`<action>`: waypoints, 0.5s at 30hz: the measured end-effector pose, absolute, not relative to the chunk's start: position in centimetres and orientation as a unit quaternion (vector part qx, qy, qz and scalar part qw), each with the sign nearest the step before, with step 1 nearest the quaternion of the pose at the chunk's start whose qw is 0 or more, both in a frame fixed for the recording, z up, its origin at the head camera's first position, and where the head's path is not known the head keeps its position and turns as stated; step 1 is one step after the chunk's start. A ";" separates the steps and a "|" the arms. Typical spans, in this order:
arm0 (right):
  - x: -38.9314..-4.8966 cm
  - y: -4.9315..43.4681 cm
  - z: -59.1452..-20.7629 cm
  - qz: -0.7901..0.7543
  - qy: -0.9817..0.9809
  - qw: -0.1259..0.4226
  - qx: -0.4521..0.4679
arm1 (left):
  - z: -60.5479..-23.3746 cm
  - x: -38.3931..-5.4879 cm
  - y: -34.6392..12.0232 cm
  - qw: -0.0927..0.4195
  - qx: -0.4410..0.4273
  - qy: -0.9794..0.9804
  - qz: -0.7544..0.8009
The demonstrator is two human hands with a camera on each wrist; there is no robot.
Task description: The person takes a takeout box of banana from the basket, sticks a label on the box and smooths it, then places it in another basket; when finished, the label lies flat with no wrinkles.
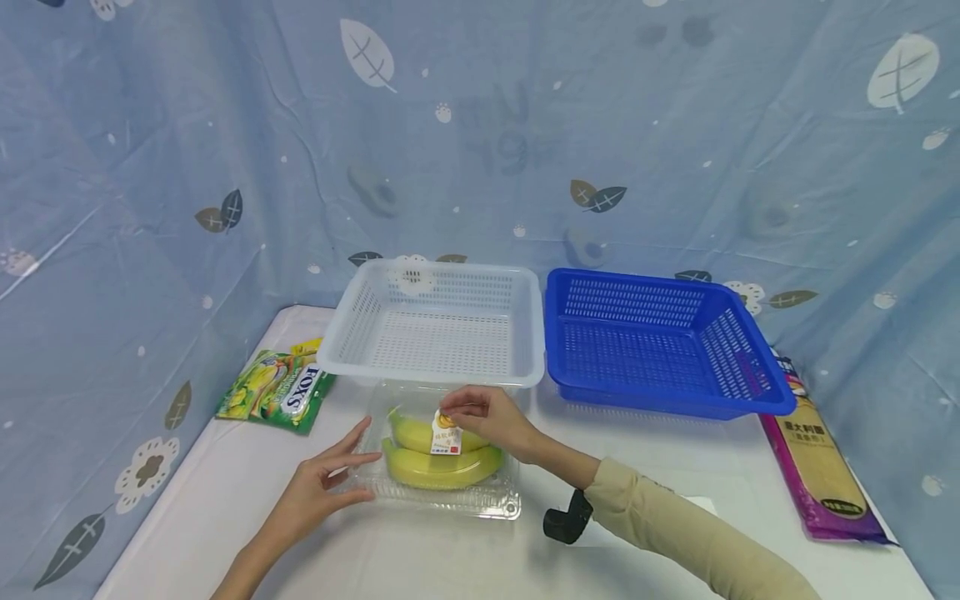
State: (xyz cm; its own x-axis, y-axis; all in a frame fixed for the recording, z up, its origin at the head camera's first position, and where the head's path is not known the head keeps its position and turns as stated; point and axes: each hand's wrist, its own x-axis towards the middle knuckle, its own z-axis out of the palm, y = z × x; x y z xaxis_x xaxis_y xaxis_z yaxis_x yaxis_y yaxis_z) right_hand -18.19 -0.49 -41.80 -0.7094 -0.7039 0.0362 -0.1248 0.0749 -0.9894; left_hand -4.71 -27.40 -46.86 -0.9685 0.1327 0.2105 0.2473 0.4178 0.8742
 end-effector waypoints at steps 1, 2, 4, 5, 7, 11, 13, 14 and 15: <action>-18.1 -0.5 -41.8 -0.610 0.694 0.237 -0.299 | -46.9 -4.7 -27.4 0.055 -0.114 -0.840 -0.527; -18.0 -0.5 -41.8 -0.609 0.695 0.236 -0.301 | -46.9 -4.7 -27.4 0.056 -0.116 -0.840 -0.528; -17.9 -0.4 -41.9 -0.606 0.696 0.236 -0.305 | -47.0 -4.7 -27.4 0.057 -0.117 -0.840 -0.527; -17.8 -0.4 -41.9 -0.604 0.696 0.237 -0.307 | -47.0 -4.7 -27.4 0.057 -0.117 -0.840 -0.527; -17.5 -0.4 -42.0 -0.602 0.698 0.242 -0.304 | -47.0 -4.7 -27.4 0.057 -0.118 -0.840 -0.527; -16.9 -0.3 -42.0 -0.596 0.699 0.252 -0.304 | -46.9 -4.7 -27.4 0.057 -0.116 -0.840 -0.526; -16.6 -0.2 -42.1 -0.597 0.695 0.260 -0.305 | -46.9 -4.7 -27.4 0.055 -0.115 -0.840 -0.527; -16.4 -0.2 -42.1 -0.600 0.690 0.264 -0.307 | -46.9 -4.7 -27.4 0.055 -0.114 -0.840 -0.528; -16.2 -0.2 -42.2 -0.603 0.686 0.271 -0.306 | -46.9 -4.7 -27.4 0.055 -0.113 -0.840 -0.529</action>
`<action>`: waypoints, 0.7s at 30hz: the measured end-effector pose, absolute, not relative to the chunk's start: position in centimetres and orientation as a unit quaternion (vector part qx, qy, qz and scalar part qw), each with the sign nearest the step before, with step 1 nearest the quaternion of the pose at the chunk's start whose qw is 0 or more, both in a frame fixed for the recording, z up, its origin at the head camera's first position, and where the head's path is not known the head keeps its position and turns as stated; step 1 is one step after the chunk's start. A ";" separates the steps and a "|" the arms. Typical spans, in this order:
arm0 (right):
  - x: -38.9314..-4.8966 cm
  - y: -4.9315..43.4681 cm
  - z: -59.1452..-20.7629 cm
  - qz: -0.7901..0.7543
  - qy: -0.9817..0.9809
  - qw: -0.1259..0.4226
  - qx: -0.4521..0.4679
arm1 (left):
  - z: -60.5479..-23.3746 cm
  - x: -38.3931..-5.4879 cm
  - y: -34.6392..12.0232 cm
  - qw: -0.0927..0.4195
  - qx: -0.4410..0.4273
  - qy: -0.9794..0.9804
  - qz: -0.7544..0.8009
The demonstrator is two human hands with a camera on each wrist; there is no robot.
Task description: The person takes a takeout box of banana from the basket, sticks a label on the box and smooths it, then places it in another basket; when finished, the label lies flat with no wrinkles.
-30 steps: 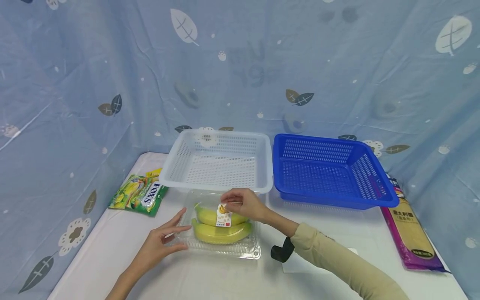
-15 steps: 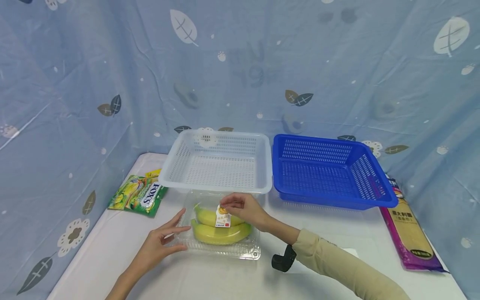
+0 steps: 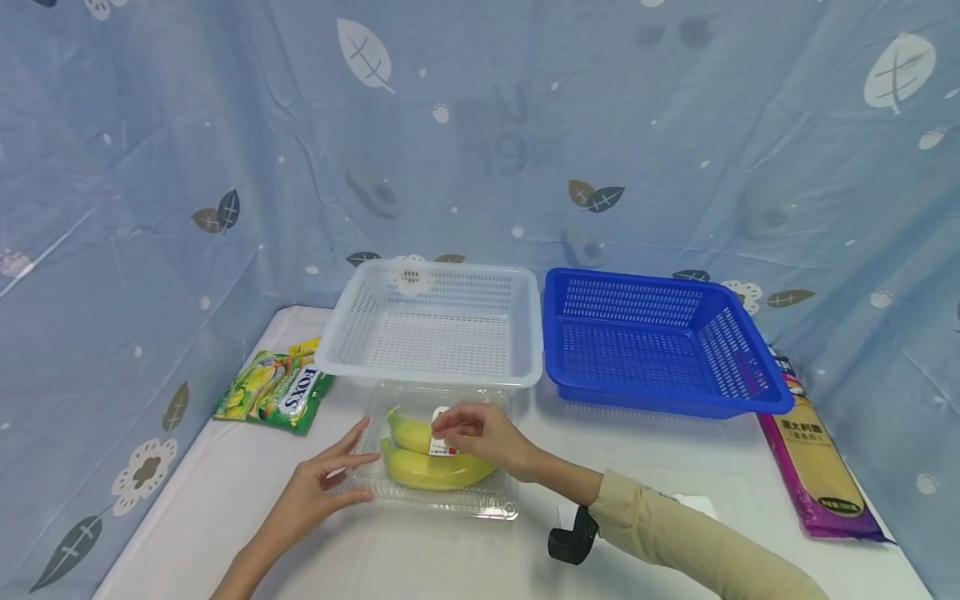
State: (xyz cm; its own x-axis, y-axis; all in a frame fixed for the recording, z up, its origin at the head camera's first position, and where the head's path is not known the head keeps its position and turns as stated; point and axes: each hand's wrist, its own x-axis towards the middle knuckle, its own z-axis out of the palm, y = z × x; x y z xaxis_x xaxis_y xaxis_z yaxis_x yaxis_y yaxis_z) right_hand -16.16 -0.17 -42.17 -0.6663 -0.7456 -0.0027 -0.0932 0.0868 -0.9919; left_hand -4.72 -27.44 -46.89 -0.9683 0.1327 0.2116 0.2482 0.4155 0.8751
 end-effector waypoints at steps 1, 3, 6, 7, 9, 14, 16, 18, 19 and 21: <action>-15.9 -0.2 -42.2 -0.605 0.681 0.276 -0.308 | -46.9 -4.7 -27.5 0.054 -0.112 -0.840 -0.529; -15.5 -0.1 -42.2 -0.609 0.671 0.286 -0.314 | -46.8 -4.7 -27.5 0.053 -0.112 -0.839 -0.530; -15.0 -0.1 -42.0 -0.611 0.654 0.304 -0.327 | -46.8 -4.7 -27.5 0.053 -0.114 -0.838 -0.532; -14.9 -0.1 -41.9 -0.611 0.649 0.308 -0.332 | -46.8 -4.7 -27.5 0.053 -0.115 -0.837 -0.532; -15.0 -0.1 -41.6 -0.616 0.646 0.306 -0.332 | -46.8 -4.7 -27.6 0.053 -0.116 -0.836 -0.533; -16.4 -0.7 -41.0 -0.636 0.667 0.245 -0.302 | -46.9 -4.7 -27.7 0.055 -0.114 -0.837 -0.533; -17.0 -1.0 -41.0 -0.641 0.672 0.229 -0.293 | -47.0 -4.7 -27.6 0.056 -0.114 -0.836 -0.534; -17.4 -1.3 -41.2 -0.643 0.674 0.226 -0.286 | -47.0 -4.7 -27.6 0.056 -0.115 -0.837 -0.533; -17.5 -1.4 -41.4 -0.642 0.677 0.227 -0.280 | -47.0 -4.7 -27.5 0.055 -0.115 -0.837 -0.533; -17.5 -1.4 -41.6 -0.642 0.678 0.232 -0.274 | -46.9 -4.7 -27.5 0.054 -0.115 -0.837 -0.532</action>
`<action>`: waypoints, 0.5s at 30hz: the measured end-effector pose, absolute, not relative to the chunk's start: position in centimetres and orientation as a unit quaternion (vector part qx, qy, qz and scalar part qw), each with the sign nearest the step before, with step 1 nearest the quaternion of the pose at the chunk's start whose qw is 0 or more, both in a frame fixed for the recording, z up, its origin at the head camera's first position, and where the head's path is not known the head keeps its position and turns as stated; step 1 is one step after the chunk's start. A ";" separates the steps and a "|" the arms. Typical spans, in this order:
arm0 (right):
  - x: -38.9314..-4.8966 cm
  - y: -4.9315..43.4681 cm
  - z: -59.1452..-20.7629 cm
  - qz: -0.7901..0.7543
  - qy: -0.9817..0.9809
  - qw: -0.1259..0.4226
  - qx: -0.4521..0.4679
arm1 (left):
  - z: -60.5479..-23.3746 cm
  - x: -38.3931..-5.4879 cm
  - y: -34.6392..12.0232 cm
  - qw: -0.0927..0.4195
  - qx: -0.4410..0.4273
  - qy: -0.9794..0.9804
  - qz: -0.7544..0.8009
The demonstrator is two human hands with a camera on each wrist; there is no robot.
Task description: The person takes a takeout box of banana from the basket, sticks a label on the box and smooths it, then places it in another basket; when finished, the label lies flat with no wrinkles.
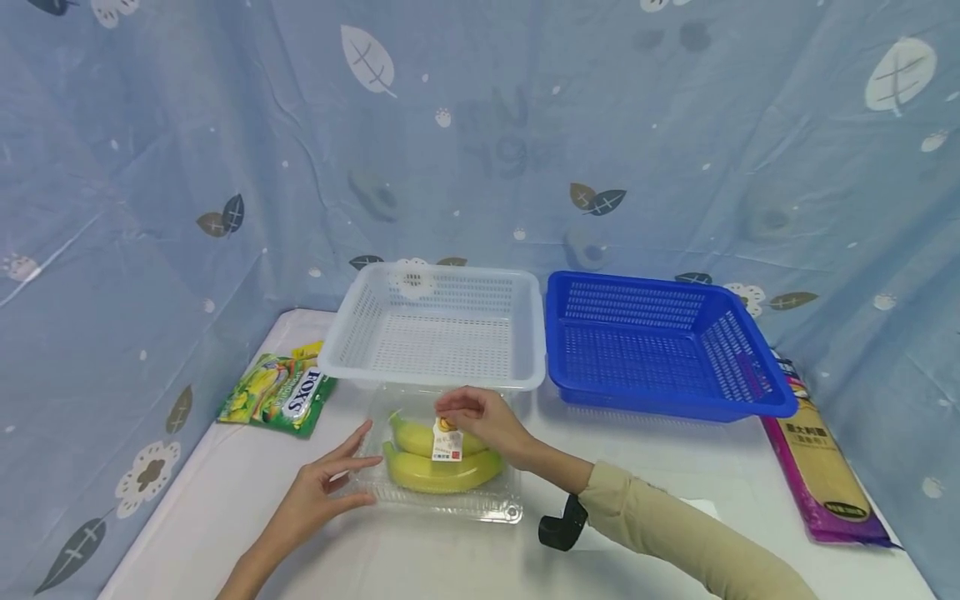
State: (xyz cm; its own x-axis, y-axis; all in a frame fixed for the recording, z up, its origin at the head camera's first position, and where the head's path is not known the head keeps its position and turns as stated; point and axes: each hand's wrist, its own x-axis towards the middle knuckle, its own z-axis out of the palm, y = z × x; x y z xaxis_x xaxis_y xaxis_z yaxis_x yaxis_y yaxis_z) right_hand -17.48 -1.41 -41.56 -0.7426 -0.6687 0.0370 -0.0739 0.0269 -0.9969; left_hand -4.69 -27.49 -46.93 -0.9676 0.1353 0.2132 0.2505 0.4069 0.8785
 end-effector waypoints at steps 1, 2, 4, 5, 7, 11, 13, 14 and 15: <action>-17.3 -1.4 -41.7 -0.642 0.676 0.237 -0.272 | -46.9 -4.7 -27.5 0.054 -0.116 -0.837 -0.532; -17.1 -1.3 -41.7 -0.642 0.675 0.242 -0.271 | -46.9 -4.7 -27.5 0.055 -0.116 -0.838 -0.530; -16.6 -1.1 -41.7 -0.641 0.667 0.258 -0.278 | -46.8 -4.7 -27.5 0.057 -0.117 -0.838 -0.530; -16.2 -1.0 -41.7 -0.641 0.661 0.268 -0.282 | -46.7 -4.7 -27.5 0.060 -0.118 -0.838 -0.529; -15.4 -0.7 -41.6 -0.637 0.654 0.289 -0.290 | -46.7 -4.7 -27.6 0.061 -0.120 -0.839 -0.528; -13.6 0.1 -41.5 -0.642 0.634 0.317 -0.293 | -46.8 -4.8 -27.6 0.059 -0.124 -0.837 -0.530; -12.9 0.5 -41.8 -0.648 0.632 0.291 -0.309 | -46.8 -4.8 -27.6 0.057 -0.125 -0.836 -0.531; -12.6 0.8 -42.0 -0.648 0.636 0.266 -0.325 | -46.8 -4.8 -27.6 0.057 -0.124 -0.837 -0.530; -12.4 1.2 -42.2 -0.643 0.643 0.226 -0.351 | -46.9 -4.8 -27.6 0.056 -0.123 -0.838 -0.529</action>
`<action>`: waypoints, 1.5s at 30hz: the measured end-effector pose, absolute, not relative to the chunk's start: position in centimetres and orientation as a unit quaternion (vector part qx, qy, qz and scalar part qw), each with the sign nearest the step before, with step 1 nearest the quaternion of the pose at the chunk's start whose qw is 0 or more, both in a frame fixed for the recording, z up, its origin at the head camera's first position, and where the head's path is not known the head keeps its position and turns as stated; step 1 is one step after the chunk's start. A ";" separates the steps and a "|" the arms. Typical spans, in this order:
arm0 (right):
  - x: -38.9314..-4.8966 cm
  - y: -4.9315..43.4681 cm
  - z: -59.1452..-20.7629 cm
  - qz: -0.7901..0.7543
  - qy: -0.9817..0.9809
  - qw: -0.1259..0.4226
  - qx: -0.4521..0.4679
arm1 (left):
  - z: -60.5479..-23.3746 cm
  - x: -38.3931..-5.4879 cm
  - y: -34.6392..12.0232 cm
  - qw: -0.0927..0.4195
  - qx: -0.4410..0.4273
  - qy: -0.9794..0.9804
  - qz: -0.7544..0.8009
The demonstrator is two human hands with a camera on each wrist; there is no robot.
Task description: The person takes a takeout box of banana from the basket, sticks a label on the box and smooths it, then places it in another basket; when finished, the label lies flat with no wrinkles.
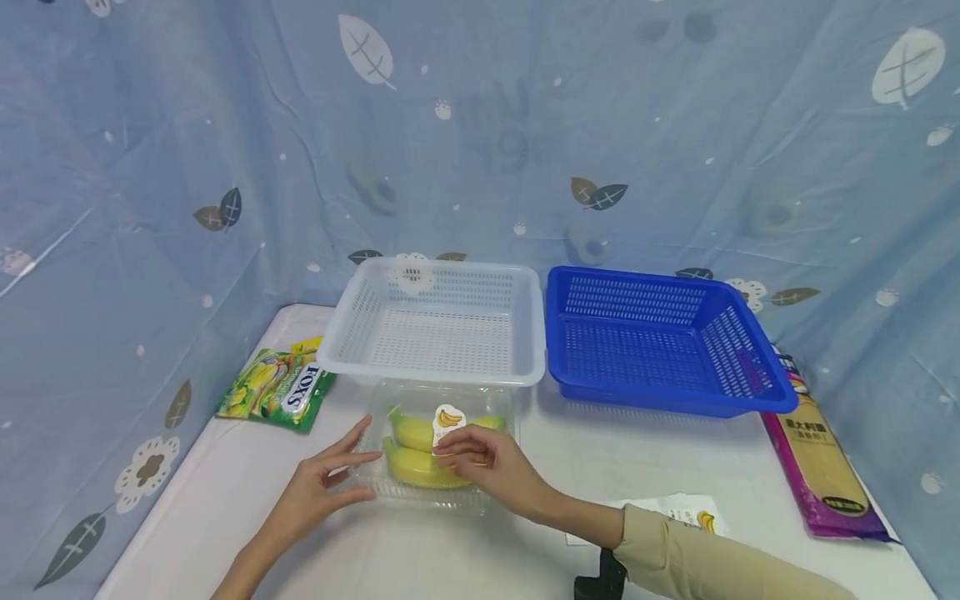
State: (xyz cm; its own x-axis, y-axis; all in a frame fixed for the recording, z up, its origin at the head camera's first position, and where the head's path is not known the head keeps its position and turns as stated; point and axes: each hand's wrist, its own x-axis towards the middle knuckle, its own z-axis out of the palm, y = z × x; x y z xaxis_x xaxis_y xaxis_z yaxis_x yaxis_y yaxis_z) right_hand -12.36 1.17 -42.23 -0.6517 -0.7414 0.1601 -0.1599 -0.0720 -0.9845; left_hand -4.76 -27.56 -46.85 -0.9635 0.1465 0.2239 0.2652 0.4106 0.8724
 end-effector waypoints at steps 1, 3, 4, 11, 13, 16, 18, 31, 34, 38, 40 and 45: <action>-12.1 1.5 -42.5 -0.634 0.652 0.178 -0.377 | -46.8 -4.8 -27.6 0.055 -0.123 -0.839 -0.528; -11.9 2.3 -43.3 -0.591 0.676 0.057 -0.437 | -46.7 -4.8 -27.6 0.051 -0.121 -0.842 -0.524; -11.8 2.7 -43.6 -0.567 0.684 0.001 -0.459 | -46.6 -4.8 -27.6 0.047 -0.120 -0.844 -0.521; -11.1 4.6 -46.0 -0.503 0.689 -0.177 -0.492 | -45.5 -4.8 -28.0 0.004 -0.127 -0.854 -0.504; -10.8 4.8 -46.5 -0.502 0.703 -0.186 -0.469 | -45.3 -4.8 -28.3 0.007 -0.142 -0.856 -0.498; -10.3 5.1 -47.1 -0.500 0.725 -0.190 -0.433 | -45.1 -4.9 -29.0 0.027 -0.159 -0.851 -0.500; -10.0 5.3 -47.5 -0.500 0.738 -0.189 -0.412 | -44.9 -5.2 -29.5 0.049 -0.160 -0.845 -0.508; -9.2 5.3 -48.5 -0.529 0.774 -0.156 -0.310 | -42.3 -10.0 -32.6 0.211 -0.097 -0.871 -0.434; -9.1 5.2 -48.8 -0.526 0.781 -0.157 -0.299 | -42.1 -11.1 -33.1 0.220 -0.083 -0.878 -0.417; -9.0 5.1 -49.0 -0.529 0.787 -0.146 -0.283 | -42.0 -12.2 -33.8 0.223 -0.065 -0.882 -0.409; -8.9 5.1 -49.1 -0.529 0.789 -0.142 -0.279 | -42.0 -12.8 -34.0 0.223 -0.056 -0.887 -0.400; -8.7 5.0 -48.8 -0.533 0.780 -0.149 -0.293 | -41.9 -14.2 -34.9 0.211 -0.038 -0.902 -0.374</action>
State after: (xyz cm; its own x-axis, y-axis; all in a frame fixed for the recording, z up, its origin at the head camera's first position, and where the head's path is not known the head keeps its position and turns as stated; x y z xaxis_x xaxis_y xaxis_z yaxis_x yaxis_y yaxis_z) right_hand -8.74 5.01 -48.75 -0.7842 -0.2983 0.5441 -0.6154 0.2606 -0.7439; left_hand -14.18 -34.91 -41.91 -0.9082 -0.0900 0.4089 0.2256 0.7175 0.6591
